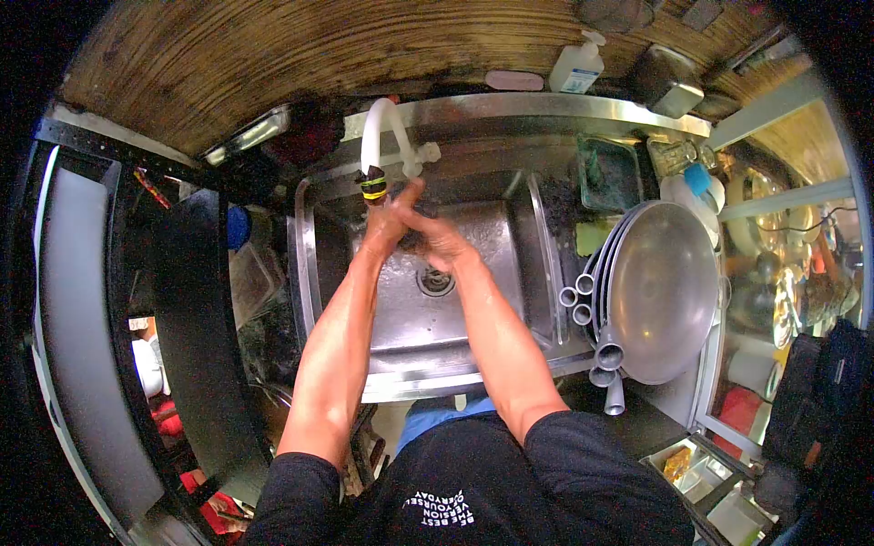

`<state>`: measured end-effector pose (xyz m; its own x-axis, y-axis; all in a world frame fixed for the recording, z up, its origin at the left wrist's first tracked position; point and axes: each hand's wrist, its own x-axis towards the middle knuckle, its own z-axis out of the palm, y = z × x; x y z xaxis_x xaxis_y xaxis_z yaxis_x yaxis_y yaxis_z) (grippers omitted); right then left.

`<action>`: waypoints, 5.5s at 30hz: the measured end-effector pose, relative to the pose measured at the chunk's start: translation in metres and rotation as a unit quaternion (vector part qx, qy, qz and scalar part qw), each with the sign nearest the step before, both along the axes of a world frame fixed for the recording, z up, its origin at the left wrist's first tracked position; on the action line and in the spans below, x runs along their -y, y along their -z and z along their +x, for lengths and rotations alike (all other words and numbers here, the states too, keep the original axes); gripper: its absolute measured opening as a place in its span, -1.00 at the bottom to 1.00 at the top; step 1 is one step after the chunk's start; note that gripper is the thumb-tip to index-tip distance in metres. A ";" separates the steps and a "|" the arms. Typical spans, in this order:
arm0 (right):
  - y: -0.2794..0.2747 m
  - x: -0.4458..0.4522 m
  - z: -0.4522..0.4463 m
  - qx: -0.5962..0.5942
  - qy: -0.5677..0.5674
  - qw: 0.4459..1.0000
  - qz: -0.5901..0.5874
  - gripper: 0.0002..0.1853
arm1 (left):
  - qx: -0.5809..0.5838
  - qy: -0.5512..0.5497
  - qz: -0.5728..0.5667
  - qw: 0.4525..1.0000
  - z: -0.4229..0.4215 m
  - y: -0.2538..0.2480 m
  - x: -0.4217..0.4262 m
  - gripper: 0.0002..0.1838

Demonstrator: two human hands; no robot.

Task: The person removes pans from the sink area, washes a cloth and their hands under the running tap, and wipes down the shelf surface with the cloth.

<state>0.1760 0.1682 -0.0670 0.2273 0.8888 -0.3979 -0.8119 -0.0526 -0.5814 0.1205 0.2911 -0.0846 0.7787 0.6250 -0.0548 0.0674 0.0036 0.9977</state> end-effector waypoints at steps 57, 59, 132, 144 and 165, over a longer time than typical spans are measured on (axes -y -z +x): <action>0.006 -0.027 0.009 0.145 -0.079 0.986 0.003 -0.35 | -0.001 -0.320 0.199 0.926 -0.067 -0.086 0.042 -0.85; 0.017 -0.039 0.009 0.176 -0.121 0.975 0.063 -0.36 | -0.043 -0.315 0.321 0.892 -0.069 -0.103 0.048 -0.83; -0.055 -0.068 -0.020 0.193 0.132 0.970 -0.066 -0.52 | 0.081 -0.313 -0.315 0.892 -0.040 -0.076 0.044 -0.19; 0.011 -0.075 0.097 0.781 -0.001 0.621 -0.067 -0.50 | 0.016 -0.169 0.007 0.986 -0.033 -0.032 0.019 -0.82; 0.074 -0.078 0.161 0.411 -0.008 0.908 -0.079 -0.57 | 0.072 -0.186 0.018 0.980 -0.097 -0.069 0.033 -0.80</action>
